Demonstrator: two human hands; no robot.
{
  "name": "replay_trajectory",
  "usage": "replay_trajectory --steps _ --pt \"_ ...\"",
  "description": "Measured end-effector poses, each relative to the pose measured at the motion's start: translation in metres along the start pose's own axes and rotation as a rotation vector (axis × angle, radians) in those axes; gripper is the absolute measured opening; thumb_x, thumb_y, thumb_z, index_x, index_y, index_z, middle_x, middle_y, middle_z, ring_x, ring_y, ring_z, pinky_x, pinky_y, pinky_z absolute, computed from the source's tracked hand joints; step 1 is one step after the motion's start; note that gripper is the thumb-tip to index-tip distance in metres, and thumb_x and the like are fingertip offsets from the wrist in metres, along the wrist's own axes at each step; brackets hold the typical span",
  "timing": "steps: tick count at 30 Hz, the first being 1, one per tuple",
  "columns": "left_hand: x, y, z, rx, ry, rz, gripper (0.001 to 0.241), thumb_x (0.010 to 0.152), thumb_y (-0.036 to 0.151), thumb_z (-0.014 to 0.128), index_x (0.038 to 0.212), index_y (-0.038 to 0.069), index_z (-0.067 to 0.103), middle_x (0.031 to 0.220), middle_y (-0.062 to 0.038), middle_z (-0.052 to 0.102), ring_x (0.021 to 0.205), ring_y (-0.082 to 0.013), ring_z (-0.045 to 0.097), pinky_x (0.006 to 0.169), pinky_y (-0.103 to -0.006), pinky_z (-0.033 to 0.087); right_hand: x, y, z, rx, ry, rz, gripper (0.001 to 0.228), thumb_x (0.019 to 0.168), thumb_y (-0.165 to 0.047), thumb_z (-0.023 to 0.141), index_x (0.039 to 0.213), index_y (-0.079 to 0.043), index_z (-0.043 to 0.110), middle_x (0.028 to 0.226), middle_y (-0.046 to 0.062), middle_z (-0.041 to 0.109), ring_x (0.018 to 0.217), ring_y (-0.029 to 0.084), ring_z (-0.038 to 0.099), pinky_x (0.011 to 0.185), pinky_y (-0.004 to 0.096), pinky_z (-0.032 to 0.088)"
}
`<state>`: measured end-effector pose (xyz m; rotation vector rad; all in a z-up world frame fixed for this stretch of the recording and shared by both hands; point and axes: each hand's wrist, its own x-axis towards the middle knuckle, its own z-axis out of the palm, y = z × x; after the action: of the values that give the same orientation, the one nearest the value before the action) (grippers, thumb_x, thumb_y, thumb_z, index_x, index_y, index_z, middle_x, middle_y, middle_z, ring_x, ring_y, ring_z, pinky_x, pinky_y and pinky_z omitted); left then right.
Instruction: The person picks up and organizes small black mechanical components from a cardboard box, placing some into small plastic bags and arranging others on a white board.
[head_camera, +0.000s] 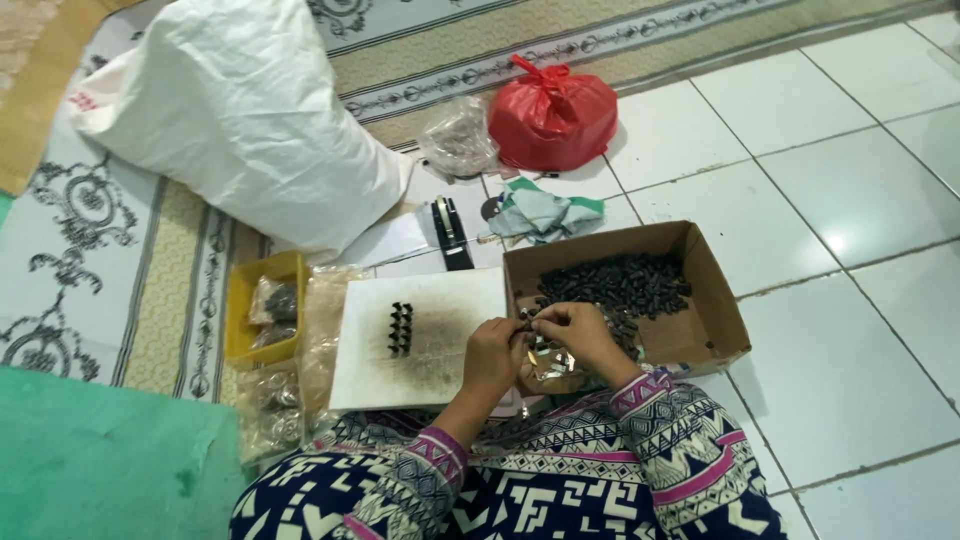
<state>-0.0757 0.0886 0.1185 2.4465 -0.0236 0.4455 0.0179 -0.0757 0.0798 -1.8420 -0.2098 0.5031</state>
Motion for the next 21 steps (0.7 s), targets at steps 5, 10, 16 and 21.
replay_trajectory --steps 5,10,16,21 --pt "-0.021 0.008 -0.056 -0.228 0.053 -0.232 0.01 0.088 0.012 0.079 0.095 0.006 0.078 0.082 -0.012 0.076 0.082 -0.0269 0.077 0.063 -0.0292 0.064 -0.031 -0.041 0.035 0.276 -0.022 0.007 0.023 0.084 -0.013 0.081 0.102 0.001 0.079 0.079 0.013 0.074 0.068 0.018 0.068 0.059 0.03 0.062" --pt "-0.046 0.005 -0.098 -0.556 0.096 -0.508 0.019 0.091 0.014 0.077 0.102 -0.001 0.079 0.091 -0.019 0.079 0.088 -0.0287 0.077 0.071 -0.0335 0.067 -0.057 -0.073 0.054 0.484 -0.016 0.011 0.025 0.084 -0.011 0.08 0.104 0.003 0.077 0.085 0.015 0.075 0.076 0.021 0.071 0.064 0.032 0.063" --pt "-0.066 -0.007 -0.108 -0.64 0.146 -0.486 0.022 0.089 0.009 0.077 0.106 -0.005 0.078 0.091 -0.025 0.077 0.087 -0.0324 0.078 0.071 -0.0379 0.069 -0.072 -0.095 0.082 0.299 -0.058 -0.167 0.02 0.083 -0.012 0.084 0.098 0.001 0.081 0.076 0.015 0.073 0.071 0.019 0.069 0.061 0.032 0.064" --pt "-0.071 -0.01 -0.11 -0.717 0.166 -0.484 0.022 0.09 0.006 0.075 0.109 -0.006 0.077 0.094 -0.027 0.076 0.089 -0.0314 0.077 0.074 -0.0375 0.068 -0.078 -0.104 0.092 0.115 -0.02 -0.295 0.018 0.086 -0.016 0.083 0.098 -0.003 0.082 0.079 0.013 0.073 0.078 0.019 0.07 0.063 0.032 0.064"
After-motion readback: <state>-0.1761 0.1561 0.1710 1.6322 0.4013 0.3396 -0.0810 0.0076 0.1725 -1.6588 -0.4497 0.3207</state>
